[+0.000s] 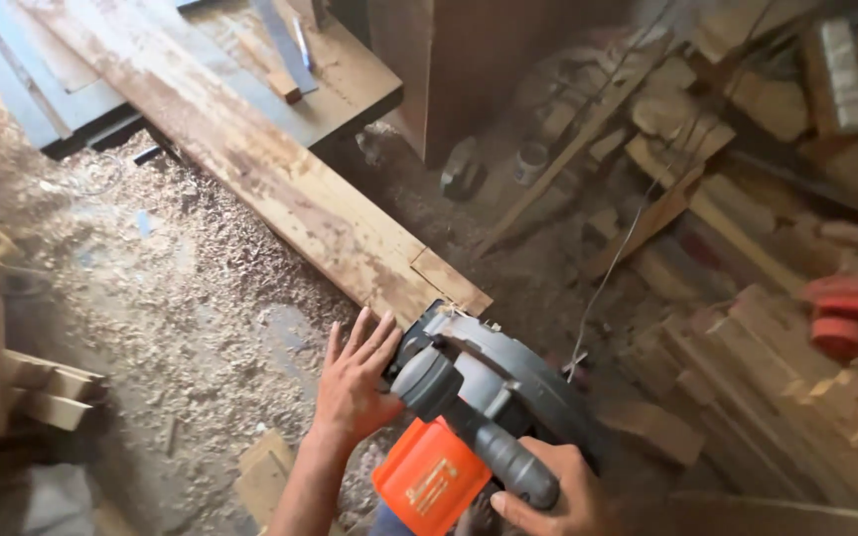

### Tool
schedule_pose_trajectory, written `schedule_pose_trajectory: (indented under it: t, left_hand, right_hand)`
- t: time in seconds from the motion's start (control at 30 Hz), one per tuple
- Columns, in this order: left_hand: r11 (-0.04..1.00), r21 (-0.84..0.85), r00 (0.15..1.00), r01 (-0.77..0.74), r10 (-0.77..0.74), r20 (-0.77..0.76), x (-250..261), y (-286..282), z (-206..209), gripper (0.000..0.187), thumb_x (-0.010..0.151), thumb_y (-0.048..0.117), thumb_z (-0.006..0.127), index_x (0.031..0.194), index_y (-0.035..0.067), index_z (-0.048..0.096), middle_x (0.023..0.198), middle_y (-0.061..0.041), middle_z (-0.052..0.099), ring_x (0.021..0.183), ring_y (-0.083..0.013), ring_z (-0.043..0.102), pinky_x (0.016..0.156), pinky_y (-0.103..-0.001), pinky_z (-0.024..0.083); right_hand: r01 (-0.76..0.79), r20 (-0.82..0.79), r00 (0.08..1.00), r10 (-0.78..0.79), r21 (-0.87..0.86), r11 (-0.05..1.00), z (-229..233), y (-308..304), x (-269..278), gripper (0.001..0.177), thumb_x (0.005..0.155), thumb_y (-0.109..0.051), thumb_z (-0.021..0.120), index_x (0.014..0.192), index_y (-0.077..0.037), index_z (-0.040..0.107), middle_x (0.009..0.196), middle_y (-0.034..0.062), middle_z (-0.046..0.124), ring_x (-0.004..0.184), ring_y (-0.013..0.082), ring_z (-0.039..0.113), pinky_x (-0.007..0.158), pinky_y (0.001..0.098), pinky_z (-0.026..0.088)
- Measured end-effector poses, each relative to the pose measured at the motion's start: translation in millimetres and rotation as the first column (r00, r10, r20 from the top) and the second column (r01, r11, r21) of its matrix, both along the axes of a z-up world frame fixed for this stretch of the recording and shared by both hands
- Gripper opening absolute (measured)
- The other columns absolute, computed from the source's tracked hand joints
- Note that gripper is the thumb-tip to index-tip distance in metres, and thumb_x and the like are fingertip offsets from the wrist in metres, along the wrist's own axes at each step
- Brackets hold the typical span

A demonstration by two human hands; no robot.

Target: The recorder uses a circular saw to cut various pieces of wood in a workshop.

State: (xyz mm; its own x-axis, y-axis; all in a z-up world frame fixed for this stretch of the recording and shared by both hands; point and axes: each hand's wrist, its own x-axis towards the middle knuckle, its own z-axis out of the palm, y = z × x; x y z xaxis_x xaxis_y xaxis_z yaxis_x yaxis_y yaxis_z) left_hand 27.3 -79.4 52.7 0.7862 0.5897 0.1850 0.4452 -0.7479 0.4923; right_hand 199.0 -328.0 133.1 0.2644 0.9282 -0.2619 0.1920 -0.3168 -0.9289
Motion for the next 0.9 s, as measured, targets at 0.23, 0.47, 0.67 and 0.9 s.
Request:
schedule_pose_trajectory:
  t: [0.23, 0.47, 0.67, 0.9]
  left_hand:
    - [1.000, -0.007, 0.996, 0.001, 0.000, 0.092, 1.9, -3.4, -5.0, 0.081, 0.059, 0.024, 0.086, 0.134, 0.006, 0.061, 0.153, -0.011, 0.049, 0.149, -0.0315, 0.034, 0.122, -0.059, 0.015]
    - [0.998, -0.027, 0.992, -0.055, 0.058, 0.115, -1.3, -4.4, -5.4, 0.078, 0.061, 0.022, 0.081, 0.135, 0.007, 0.063, 0.154, -0.009, 0.051, 0.150, -0.0309, 0.035, 0.124, -0.060, 0.017]
    - [0.996, -0.070, 0.982, -0.049, 0.061, 0.181, -7.9, -7.6, -10.9, 0.074, 0.066, 0.033, 0.078, 0.135, 0.008, 0.063, 0.154, -0.009, 0.050, 0.151, -0.0312, 0.033, 0.123, -0.063, 0.017]
    - [0.993, -0.103, 0.971, -0.065, 0.086, 0.221, -12.1, -14.1, -21.6, 0.072, 0.071, 0.034, 0.073, 0.138, 0.011, 0.063, 0.158, -0.005, 0.048, 0.153, -0.0254, 0.030, 0.124, -0.063, 0.017]
  right_hand:
    - [0.002, 0.004, 1.000, -0.002, 0.003, 1.000, -16.6, -6.4, 1.5, 0.026, 0.069, -0.020, 0.083, 0.087, -0.004, 0.075, 0.065, 0.0039, 0.069, 0.060, 0.0144, 0.066, 0.059, 0.0323, 0.052]
    - [-0.029, 0.136, 0.990, 0.036, -0.057, 0.998, -38.1, -18.4, 11.7, 0.027, 0.068, -0.022, 0.087, 0.088, -0.006, 0.076, 0.063, 0.0039, 0.072, 0.057, 0.0144, 0.069, 0.059, 0.0313, 0.055]
    - [0.035, 0.202, 0.979, -0.028, -0.034, 0.999, -6.3, -16.5, 3.9, 0.027, 0.072, -0.019, 0.088, 0.088, -0.002, 0.074, 0.069, 0.0048, 0.071, 0.064, 0.0141, 0.063, 0.062, 0.0302, 0.054]
    - [0.168, 0.080, 0.983, -0.164, -0.051, 0.984, 3.4, -17.5, 0.1, 0.031, 0.075, -0.011, 0.081, 0.098, 0.006, 0.069, 0.078, 0.0104, 0.069, 0.069, 0.0175, 0.062, 0.063, 0.0313, 0.050]
